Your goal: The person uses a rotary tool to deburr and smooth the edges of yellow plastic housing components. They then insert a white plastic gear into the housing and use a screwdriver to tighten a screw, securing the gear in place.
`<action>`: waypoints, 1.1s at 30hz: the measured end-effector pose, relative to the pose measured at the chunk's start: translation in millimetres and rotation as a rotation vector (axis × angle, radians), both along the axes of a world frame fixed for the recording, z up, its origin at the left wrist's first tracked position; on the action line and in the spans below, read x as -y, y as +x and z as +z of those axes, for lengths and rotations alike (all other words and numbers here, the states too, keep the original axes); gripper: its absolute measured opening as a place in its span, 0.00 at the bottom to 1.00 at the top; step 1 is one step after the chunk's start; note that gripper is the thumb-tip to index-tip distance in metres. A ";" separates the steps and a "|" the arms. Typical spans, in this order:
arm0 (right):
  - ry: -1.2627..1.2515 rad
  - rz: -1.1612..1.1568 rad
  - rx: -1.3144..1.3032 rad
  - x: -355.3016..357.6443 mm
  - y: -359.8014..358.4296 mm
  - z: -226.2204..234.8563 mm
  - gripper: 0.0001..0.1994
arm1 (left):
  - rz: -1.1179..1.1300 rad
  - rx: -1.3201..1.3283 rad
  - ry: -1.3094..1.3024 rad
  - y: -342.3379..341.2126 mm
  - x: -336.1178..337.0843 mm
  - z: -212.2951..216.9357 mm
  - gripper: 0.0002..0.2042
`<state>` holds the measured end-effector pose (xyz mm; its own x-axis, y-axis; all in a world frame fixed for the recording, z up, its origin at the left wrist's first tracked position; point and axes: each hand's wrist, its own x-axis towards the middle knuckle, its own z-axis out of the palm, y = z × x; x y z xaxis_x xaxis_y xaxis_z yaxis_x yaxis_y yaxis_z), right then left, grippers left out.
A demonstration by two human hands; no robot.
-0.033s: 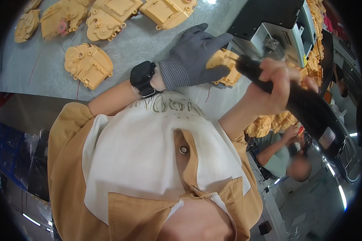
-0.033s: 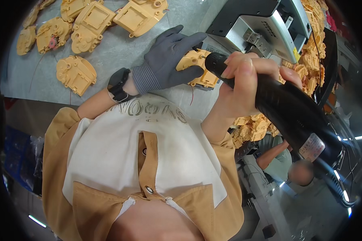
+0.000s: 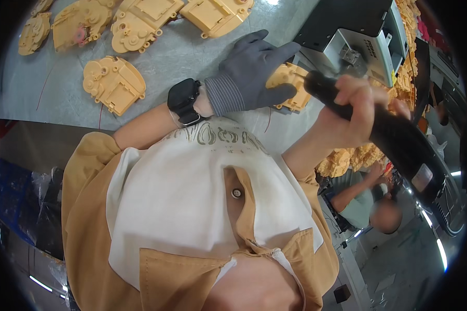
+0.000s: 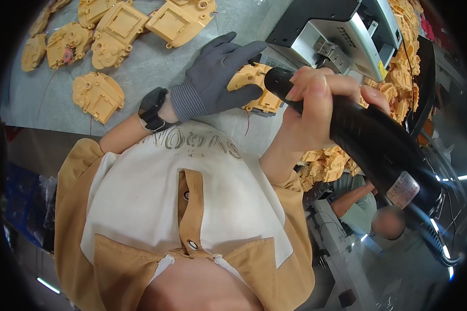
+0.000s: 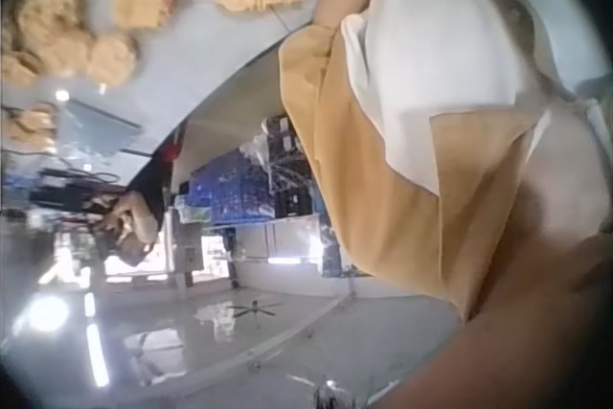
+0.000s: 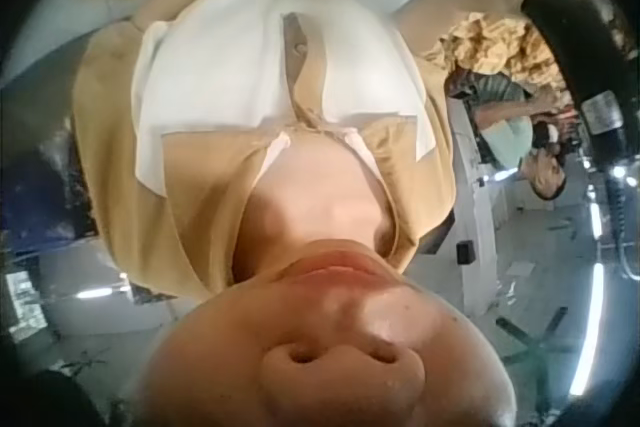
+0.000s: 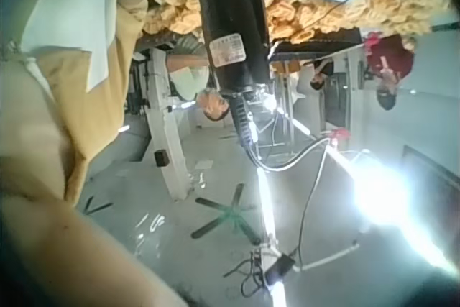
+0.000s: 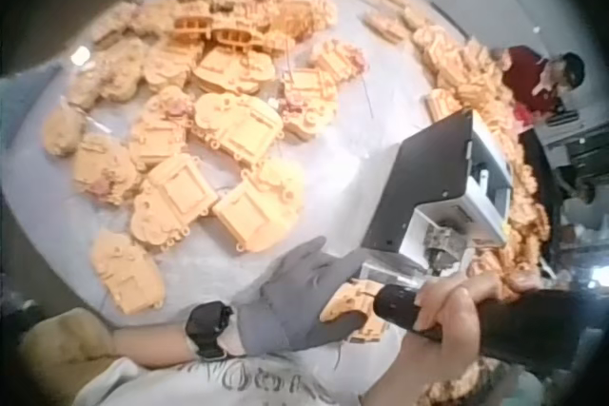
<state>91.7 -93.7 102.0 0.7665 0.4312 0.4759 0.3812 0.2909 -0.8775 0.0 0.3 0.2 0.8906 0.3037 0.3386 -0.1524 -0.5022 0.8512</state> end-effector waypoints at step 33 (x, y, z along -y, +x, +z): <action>-0.127 -0.045 0.092 -1.7 -0.1 -5.0 0.19 | -0.007 0.031 -0.021 4.8 -6.1 2.6 0.34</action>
<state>91.6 -92.0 97.0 0.7420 0.4586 0.4890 0.4722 0.1604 -0.8668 4.8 6.5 2.9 0.8820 0.3050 0.3593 -0.1820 -0.4828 0.8566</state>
